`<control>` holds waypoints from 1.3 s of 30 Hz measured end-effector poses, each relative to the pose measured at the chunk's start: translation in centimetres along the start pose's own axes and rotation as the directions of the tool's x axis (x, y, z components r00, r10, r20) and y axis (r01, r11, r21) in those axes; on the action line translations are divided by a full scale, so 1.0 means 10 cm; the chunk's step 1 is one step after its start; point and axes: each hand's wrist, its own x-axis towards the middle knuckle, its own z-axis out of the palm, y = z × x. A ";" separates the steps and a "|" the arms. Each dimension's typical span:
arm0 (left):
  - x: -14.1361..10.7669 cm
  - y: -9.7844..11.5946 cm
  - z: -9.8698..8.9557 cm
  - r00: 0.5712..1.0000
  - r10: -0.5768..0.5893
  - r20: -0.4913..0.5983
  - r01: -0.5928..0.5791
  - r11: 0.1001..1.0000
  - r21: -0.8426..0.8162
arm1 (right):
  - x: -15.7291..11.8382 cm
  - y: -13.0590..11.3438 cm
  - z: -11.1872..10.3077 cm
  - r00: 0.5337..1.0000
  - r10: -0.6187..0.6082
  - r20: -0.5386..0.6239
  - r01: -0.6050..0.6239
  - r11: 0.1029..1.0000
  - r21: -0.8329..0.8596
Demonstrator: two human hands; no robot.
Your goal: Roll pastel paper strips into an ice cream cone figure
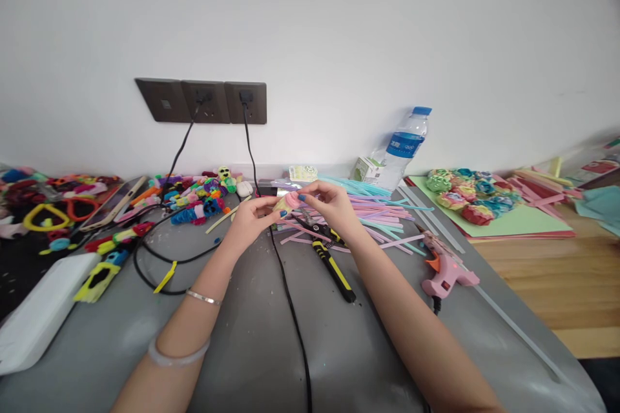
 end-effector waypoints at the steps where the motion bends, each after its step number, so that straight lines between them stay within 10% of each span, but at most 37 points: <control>1: 0.00 0.00 0.00 1.000 -0.001 -0.003 0.001 1.000 0.001 | 0.00 0.00 0.00 1.000 -0.001 -0.001 0.001 1.000 0.003; 39: 0.00 0.03 0.01 1.000 0.009 0.004 -0.009 1.000 0.010 | -0.01 0.01 0.00 1.000 -0.009 0.002 0.009 1.000 0.000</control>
